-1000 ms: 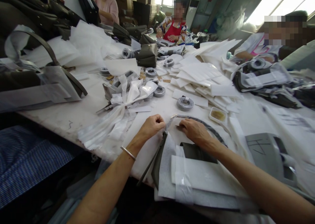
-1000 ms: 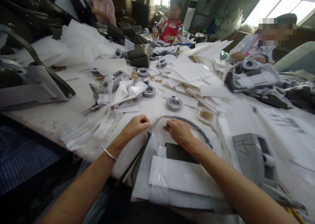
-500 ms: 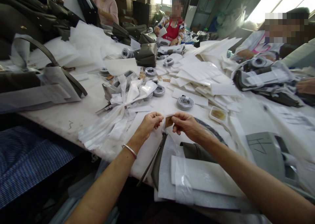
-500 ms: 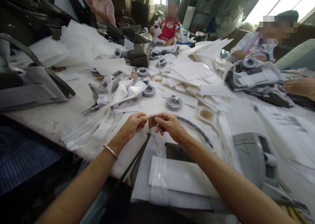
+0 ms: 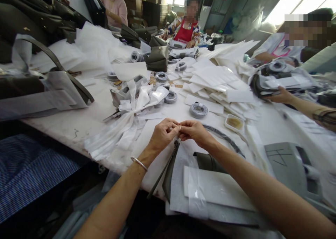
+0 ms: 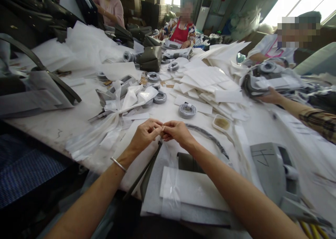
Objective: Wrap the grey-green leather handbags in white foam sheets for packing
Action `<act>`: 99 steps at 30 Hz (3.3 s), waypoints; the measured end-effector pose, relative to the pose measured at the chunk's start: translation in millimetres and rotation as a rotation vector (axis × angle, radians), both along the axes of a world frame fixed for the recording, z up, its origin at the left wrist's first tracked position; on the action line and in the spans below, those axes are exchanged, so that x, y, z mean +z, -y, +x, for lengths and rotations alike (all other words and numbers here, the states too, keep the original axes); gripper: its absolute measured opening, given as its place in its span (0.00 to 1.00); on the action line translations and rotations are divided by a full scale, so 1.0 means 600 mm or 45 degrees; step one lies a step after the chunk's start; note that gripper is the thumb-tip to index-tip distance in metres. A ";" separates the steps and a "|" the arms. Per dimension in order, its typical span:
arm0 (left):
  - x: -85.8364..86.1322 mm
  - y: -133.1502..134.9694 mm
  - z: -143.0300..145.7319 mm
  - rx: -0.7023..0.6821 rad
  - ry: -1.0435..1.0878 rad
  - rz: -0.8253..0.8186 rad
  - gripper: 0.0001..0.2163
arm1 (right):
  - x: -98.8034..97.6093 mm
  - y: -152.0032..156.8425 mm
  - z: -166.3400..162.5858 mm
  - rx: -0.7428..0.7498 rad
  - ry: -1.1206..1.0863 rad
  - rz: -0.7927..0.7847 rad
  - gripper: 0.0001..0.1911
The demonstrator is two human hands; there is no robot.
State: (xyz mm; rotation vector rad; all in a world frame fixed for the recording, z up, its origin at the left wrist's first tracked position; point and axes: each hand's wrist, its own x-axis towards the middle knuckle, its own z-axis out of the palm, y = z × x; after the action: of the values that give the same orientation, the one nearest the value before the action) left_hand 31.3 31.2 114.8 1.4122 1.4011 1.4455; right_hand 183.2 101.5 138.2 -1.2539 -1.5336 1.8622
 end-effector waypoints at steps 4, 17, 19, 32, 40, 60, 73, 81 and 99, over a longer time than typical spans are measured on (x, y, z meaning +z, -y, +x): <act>-0.011 -0.008 -0.004 0.027 0.139 -0.360 0.22 | 0.004 0.003 0.013 0.002 -0.101 -0.084 0.11; 0.001 -0.010 -0.020 0.305 0.585 0.019 0.11 | -0.030 -0.015 0.006 0.138 0.470 0.856 0.09; 0.006 -0.008 -0.018 0.092 0.801 -0.007 0.14 | -0.033 -0.022 0.011 0.139 0.546 0.845 0.10; 0.024 -0.010 -0.025 -0.013 -0.086 -0.213 0.18 | 0.036 -0.114 0.080 -0.141 0.798 1.179 0.10; 0.071 -0.062 0.057 -0.163 -1.072 -0.180 0.19 | 0.007 -0.228 0.077 -0.193 1.145 1.185 0.17; -0.009 -0.132 0.061 -0.340 -0.839 -0.196 0.15 | -0.017 -0.032 0.126 0.297 1.087 1.547 0.12; 0.031 -0.119 0.100 -0.243 -1.363 -0.276 0.12 | -0.021 -0.081 0.122 0.398 1.021 1.300 0.17; 0.025 -0.123 0.113 -0.247 -1.446 -0.233 0.10 | -0.001 -0.081 0.131 0.371 1.193 1.241 0.12; 0.008 -0.136 0.106 -0.257 -1.406 -0.169 0.06 | 0.079 -0.096 0.385 0.102 1.647 0.721 0.13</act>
State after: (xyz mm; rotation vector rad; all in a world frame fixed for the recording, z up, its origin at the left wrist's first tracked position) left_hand 95.0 113.0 119.3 2.3125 1.8195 0.3538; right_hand 414.2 159.0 185.4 -2.1991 -2.4264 0.3477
